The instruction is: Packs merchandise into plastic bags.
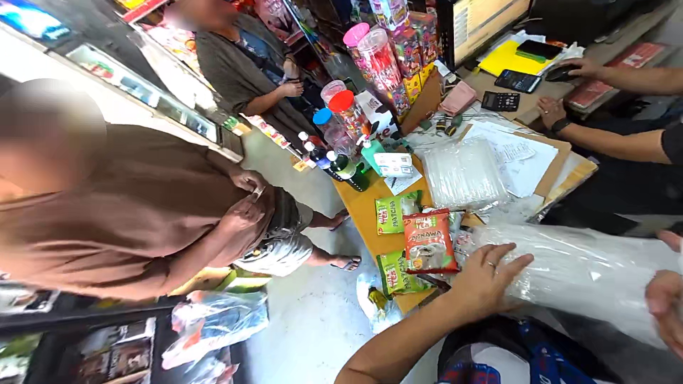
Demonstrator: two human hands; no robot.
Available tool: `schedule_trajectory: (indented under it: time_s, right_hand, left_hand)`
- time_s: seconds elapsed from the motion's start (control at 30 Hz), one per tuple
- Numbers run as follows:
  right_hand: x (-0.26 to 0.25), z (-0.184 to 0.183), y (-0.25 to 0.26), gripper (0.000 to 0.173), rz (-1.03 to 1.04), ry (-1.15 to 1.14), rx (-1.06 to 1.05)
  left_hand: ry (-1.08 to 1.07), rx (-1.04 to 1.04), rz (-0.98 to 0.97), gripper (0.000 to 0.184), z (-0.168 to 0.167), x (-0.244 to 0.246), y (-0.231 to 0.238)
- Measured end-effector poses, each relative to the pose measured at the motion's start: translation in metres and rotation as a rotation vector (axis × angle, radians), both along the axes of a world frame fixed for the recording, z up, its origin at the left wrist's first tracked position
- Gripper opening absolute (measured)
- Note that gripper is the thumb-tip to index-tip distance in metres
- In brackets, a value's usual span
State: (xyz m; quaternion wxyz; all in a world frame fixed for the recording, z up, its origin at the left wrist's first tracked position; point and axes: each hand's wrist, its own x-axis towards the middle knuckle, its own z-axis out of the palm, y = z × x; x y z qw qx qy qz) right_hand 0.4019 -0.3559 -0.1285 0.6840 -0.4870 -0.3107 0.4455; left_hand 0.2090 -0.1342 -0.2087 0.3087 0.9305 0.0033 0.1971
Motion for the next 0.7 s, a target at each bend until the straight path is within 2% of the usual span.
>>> schedule_trajectory:
  time_s: [0.07,0.17,0.23,0.33,0.4,0.47,0.53,0.6,0.63,0.67,0.7]
  right_hand:
    - [-0.009,-0.002,0.005,0.027,0.017,-0.022,-0.036]
    - [-0.014,-0.008,0.008,0.027,0.078,-0.135,-0.085]
    - [-0.012,-0.003,0.002,0.022,0.03,-0.176,-0.159]
    - [-0.01,0.013,-0.011,0.034,-0.021,-0.172,-0.171]
    - [-0.009,0.039,-0.013,0.041,0.034,-0.196,-0.124]
    - [-0.019,0.083,-0.004,0.044,0.074,-0.22,-0.158]
    - [-0.042,0.135,0.017,0.039,-0.017,-0.18,-0.349]
    - [-0.061,0.172,0.036,0.028,-0.059,-0.254,-0.508]
    - [-0.067,0.183,0.04,0.017,-0.077,-0.305,-0.505]
    - [-0.069,0.185,0.039,0.005,-0.101,-0.361,-0.398]
    - [-0.067,0.178,0.037,0.005,-0.106,-0.446,-0.215]
  left_hand:
    - [0.004,-0.015,-0.041,0.085,0.004,-0.003,-0.002]
    - [0.004,-0.034,0.098,0.068,0.02,0.0,0.003]
    - [0.009,-0.069,0.203,0.061,0.031,0.003,0.005]
    - [-0.024,-0.074,0.308,0.053,0.061,-0.001,0.007]
    - [-0.116,-0.032,0.31,0.053,0.088,-0.014,0.015]
    - [-0.175,0.012,0.294,0.058,0.123,-0.034,0.03]
    - [-0.212,0.05,0.242,0.064,0.166,-0.054,0.046]
    - [-0.273,0.035,0.22,0.056,0.198,-0.077,0.06]
    - [-0.349,-0.023,0.312,0.045,0.204,-0.092,0.061]
    - [-0.474,-0.075,0.552,0.034,0.205,-0.098,0.052]
    - [-0.575,-0.056,0.691,0.031,0.196,-0.116,0.06]
